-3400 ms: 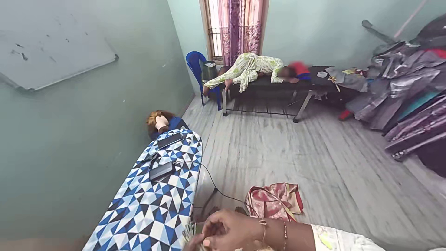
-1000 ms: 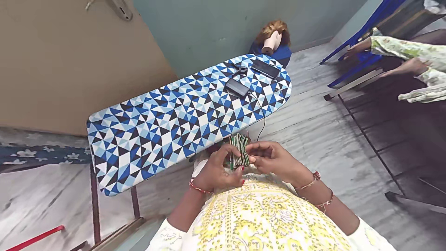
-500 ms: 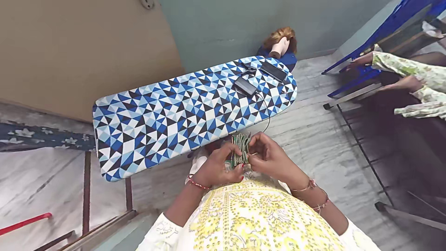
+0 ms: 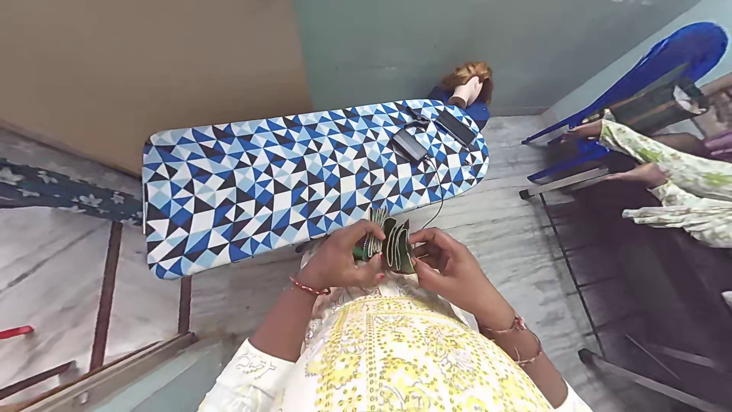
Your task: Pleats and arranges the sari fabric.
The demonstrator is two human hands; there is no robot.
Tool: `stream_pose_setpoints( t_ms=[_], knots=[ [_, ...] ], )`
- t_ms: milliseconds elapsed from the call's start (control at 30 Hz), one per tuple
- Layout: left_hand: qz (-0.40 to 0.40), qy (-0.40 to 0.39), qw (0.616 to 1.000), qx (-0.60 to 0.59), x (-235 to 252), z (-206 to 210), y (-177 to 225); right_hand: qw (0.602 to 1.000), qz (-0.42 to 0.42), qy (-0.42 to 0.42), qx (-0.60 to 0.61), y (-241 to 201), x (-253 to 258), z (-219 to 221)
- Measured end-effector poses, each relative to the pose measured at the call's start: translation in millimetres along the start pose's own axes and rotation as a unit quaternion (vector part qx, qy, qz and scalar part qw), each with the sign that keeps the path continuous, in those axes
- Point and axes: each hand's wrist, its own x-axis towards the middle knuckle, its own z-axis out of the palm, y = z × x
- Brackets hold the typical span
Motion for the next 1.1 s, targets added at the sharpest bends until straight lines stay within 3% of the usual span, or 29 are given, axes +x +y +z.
stream_pose_setpoints(
  t_ms=[167, 367, 833, 1100],
  knots=[
    [-0.041, 0.045, 0.998, 0.017, -5.3, -22.4, 1.4, 0.999, -0.011, -0.021, -0.023, 0.6, -2.2, -12.2],
    [-0.041, -0.005, 0.998, 0.035, -8.0, -47.7, 12.2, 0.993, -0.032, -0.084, -0.077, -0.3, -2.9, -30.7],
    [-0.017, -0.053, 0.998, 0.028, -9.5, -38.8, 8.7, 0.985, -0.086, -0.093, -0.119, 6.9, -10.2, -32.4],
    [-0.03, -0.057, 0.998, 0.02, -7.1, -37.3, 4.9, 0.98, -0.062, -0.087, -0.171, 4.6, -11.8, -36.1]
  ],
)
